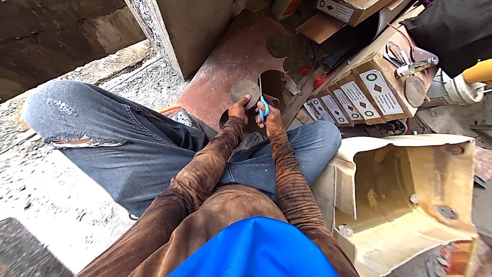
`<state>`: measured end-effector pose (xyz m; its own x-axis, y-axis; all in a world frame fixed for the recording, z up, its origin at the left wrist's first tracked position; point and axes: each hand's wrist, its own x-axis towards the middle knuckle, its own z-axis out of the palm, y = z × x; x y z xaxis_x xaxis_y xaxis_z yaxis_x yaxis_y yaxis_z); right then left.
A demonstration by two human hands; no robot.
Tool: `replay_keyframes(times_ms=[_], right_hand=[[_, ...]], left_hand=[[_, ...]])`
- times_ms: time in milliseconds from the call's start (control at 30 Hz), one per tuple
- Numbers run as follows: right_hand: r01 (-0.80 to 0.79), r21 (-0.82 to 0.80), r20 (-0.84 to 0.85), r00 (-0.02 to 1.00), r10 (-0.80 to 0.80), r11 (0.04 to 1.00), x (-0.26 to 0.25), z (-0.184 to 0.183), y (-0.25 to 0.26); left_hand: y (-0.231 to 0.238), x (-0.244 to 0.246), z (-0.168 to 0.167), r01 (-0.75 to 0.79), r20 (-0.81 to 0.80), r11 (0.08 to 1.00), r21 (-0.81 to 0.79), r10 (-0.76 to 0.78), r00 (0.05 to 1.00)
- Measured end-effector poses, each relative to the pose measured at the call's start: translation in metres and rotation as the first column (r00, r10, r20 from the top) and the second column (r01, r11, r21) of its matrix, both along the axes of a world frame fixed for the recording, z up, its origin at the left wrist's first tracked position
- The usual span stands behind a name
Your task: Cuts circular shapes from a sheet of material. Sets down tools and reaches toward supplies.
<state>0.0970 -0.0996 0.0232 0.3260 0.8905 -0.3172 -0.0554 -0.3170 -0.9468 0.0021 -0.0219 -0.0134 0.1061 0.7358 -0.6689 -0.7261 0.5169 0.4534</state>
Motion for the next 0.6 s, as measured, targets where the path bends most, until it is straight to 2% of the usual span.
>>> replay_keyframes(times_ms=[100,267,367,467,533,600], right_hand=[[-0.019,0.015,0.004,1.0,0.019,1.0,0.0,0.0,0.0],[-0.043,0.029,0.164,0.986,0.038,0.999,-0.004,0.003,-0.009],[-0.058,0.013,0.064,0.996,0.057,0.998,-0.007,0.003,-0.016],[0.001,-0.002,0.002,1.0,-0.001,1.0,-0.001,0.012,-0.018],[0.059,0.019,0.099,0.993,-0.061,0.998,0.001,0.02,-0.018],[0.053,0.045,0.24,0.969,-0.062,0.998,0.004,0.027,-0.01]], left_hand=[[0.002,-0.002,-0.002,-0.009,0.012,1.0,0.012,0.009,1.0],[0.007,-0.007,-0.007,-0.047,-0.016,0.999,0.024,0.048,0.999],[0.009,-0.01,-0.007,-0.042,-0.013,0.999,0.028,0.042,0.999],[0.011,-0.012,-0.005,-0.037,-0.033,0.998,0.057,0.039,0.999],[0.013,-0.014,-0.004,-0.049,-0.049,0.997,0.065,0.052,0.997],[0.015,-0.016,-0.004,-0.063,-0.055,0.996,0.066,0.067,0.996]])
